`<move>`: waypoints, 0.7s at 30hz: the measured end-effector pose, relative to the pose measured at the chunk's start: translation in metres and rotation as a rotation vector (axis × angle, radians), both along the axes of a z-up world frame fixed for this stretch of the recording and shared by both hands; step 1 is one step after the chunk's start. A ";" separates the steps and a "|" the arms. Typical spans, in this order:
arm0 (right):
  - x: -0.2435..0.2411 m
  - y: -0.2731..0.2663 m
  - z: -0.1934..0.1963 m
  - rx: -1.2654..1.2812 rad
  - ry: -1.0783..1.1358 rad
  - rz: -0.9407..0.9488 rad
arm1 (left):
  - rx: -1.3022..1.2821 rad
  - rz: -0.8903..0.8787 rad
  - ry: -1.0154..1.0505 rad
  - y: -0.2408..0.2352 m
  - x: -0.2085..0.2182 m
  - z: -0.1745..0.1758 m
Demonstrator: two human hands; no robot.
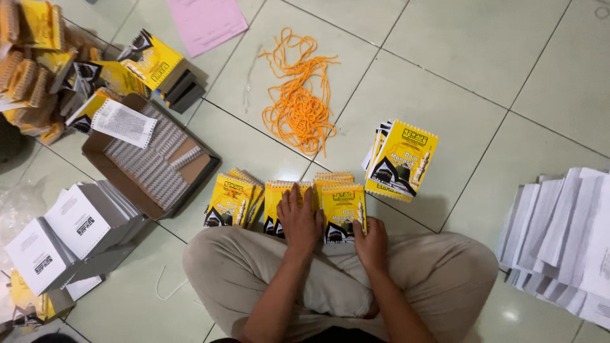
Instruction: The person sits on the floor and ties yellow spiral-bound notebooks with orange string. They pick up a notebook, wrap the string around the spiral binding, tie a knot, and place the finished notebook into a stack. This process is repeated for multiple notebooks.
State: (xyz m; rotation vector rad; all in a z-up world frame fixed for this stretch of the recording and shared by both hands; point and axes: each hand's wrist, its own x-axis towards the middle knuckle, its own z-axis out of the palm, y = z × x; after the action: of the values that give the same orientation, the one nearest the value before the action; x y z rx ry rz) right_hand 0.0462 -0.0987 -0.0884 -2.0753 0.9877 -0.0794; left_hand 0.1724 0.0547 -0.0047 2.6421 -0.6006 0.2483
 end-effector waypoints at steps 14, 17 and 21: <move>0.043 0.027 0.025 0.105 -0.052 -0.115 | 0.071 0.025 -0.098 0.003 0.014 -0.032; 0.048 0.017 0.045 0.019 0.222 -0.004 | 0.005 0.027 -0.081 -0.001 0.016 -0.021; 0.037 0.005 0.047 0.062 0.267 -0.027 | -0.042 0.012 -0.058 -0.014 0.056 -0.014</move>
State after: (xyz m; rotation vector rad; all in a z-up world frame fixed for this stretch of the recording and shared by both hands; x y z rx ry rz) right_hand 0.0835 -0.0936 -0.0416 -2.0508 1.1632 0.2172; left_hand 0.2286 0.0409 -0.0189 2.6068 -0.5914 0.3386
